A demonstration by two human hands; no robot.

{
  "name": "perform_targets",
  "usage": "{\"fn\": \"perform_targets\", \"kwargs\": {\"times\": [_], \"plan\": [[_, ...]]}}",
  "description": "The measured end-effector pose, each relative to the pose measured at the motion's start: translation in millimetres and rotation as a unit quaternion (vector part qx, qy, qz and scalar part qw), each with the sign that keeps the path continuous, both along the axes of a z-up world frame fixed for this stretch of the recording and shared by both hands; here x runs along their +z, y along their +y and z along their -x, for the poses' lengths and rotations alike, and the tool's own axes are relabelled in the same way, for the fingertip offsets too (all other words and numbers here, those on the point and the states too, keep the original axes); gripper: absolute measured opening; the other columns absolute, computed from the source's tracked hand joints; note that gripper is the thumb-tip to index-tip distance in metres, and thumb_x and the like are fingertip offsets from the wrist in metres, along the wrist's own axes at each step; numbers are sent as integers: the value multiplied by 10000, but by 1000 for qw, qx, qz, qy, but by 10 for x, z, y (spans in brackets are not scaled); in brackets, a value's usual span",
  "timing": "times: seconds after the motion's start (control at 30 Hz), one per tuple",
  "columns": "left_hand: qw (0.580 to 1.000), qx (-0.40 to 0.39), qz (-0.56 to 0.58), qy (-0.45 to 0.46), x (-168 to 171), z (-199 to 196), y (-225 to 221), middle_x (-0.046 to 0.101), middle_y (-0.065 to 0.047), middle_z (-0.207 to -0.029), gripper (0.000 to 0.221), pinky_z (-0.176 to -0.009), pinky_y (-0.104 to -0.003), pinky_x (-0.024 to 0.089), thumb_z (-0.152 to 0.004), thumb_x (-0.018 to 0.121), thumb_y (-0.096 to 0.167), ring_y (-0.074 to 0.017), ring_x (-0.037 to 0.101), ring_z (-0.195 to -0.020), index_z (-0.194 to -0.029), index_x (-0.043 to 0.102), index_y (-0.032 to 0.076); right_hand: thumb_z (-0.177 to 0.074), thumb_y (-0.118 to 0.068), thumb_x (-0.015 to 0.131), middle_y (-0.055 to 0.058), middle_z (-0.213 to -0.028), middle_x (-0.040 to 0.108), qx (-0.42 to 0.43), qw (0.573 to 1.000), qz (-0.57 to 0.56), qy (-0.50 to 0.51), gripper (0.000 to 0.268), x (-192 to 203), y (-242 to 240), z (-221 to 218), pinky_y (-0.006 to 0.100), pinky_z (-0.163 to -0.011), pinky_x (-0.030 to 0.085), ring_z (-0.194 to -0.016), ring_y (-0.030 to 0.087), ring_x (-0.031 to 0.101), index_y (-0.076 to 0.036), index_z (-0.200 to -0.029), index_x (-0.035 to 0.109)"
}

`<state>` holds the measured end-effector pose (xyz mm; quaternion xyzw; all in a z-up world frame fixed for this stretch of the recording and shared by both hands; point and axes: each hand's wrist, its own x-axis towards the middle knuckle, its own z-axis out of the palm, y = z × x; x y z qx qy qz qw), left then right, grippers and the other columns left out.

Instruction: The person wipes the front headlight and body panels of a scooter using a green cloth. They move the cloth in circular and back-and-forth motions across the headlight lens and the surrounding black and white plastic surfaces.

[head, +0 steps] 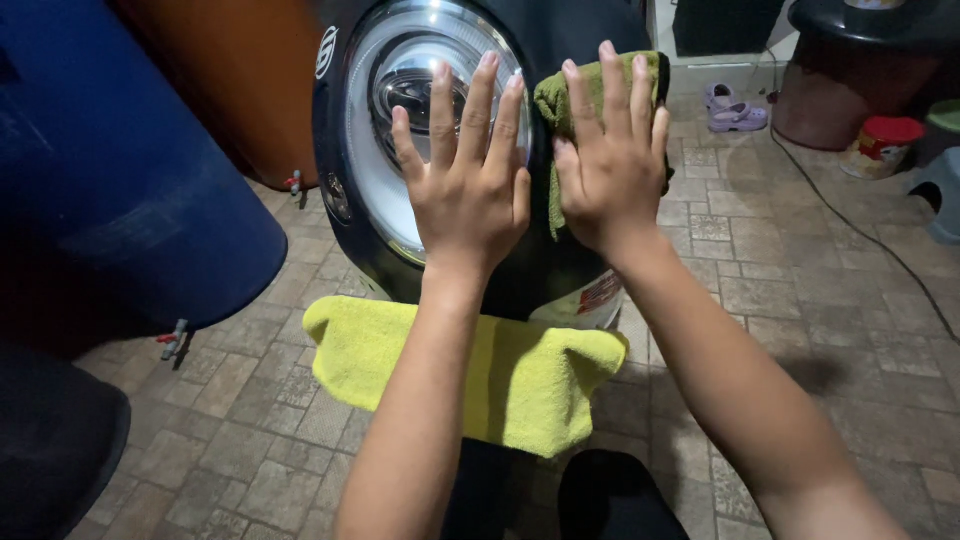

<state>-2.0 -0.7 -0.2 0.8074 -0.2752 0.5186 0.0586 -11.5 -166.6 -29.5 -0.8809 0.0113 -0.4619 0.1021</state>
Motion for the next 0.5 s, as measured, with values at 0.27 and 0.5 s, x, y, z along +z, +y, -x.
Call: {"fn": "perform_targets", "kwargs": {"times": [0.27,0.5], "plan": [[1000,-1,-3,-12,1,-19,-3,356,-40,-1644,659,-1221,-651,207,-938,593,394,-360,272,-1536,-1567,537,204,-897,-401,554,166,-1711,201,-60,994,89,-31,826,-552,171,251,655,-1195,342,-1568,456,214,-203,-1661,310],[1000,4,-3,-11,-17,-20,-8,353,-36,-1646,637,-1225,-657,205,-960,552,374,-359,275,-1538,-1574,525,205,-901,-315,516,109,-1741,115,-28,999,39,9,830,-398,131,208,705,-1244,254,-1598,422,115,-237,-1684,252]]}}
